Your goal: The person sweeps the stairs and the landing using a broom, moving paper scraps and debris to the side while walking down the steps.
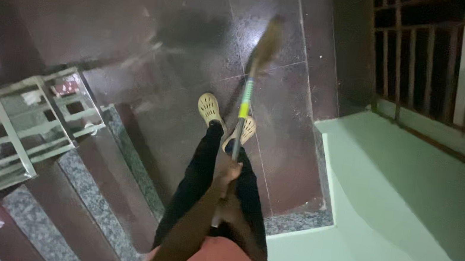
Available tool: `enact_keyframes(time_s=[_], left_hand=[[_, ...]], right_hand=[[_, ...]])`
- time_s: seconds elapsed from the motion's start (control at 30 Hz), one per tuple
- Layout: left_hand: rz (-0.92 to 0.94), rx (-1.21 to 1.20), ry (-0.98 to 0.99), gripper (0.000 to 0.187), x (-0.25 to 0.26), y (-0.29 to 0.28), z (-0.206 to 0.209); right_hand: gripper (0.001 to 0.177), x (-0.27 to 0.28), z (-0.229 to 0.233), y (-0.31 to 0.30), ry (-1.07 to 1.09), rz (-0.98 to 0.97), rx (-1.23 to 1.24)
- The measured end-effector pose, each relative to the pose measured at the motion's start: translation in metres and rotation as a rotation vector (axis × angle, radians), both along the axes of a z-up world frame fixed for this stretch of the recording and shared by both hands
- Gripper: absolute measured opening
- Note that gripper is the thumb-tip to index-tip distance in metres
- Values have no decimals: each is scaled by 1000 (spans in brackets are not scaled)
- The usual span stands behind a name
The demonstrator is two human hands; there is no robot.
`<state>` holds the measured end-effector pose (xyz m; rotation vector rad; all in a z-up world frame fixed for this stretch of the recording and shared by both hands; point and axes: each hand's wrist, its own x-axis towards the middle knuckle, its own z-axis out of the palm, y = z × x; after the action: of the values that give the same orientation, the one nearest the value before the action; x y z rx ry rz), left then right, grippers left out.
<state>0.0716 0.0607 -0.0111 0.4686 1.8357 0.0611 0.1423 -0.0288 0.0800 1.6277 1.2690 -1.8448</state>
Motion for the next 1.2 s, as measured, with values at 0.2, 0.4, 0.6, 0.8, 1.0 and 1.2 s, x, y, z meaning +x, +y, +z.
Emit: enact_keyframes(time_s=[0.2, 0.4, 0.6, 0.8, 1.0, 1.2], left_hand=[[290, -144, 96, 23, -103, -50, 10], [658, -102, 135, 20, -155, -65, 21], [897, 84, -55, 19, -126, -16, 25], [368, 93, -140, 20, -66, 71, 26], [-67, 284, 35, 37, -28, 129, -5], [314, 55, -82, 40, -64, 111, -22]], right_hand=[[68, -64, 18, 6, 129, 116, -65], [73, -96, 24, 43, 241, 148, 86], [45, -58, 26, 62, -9, 214, 96], [56, -26, 33, 87, -171, -196, 229], [46, -44, -8, 154, -139, -577, 22], [46, -54, -36, 161, -64, -163, 48]])
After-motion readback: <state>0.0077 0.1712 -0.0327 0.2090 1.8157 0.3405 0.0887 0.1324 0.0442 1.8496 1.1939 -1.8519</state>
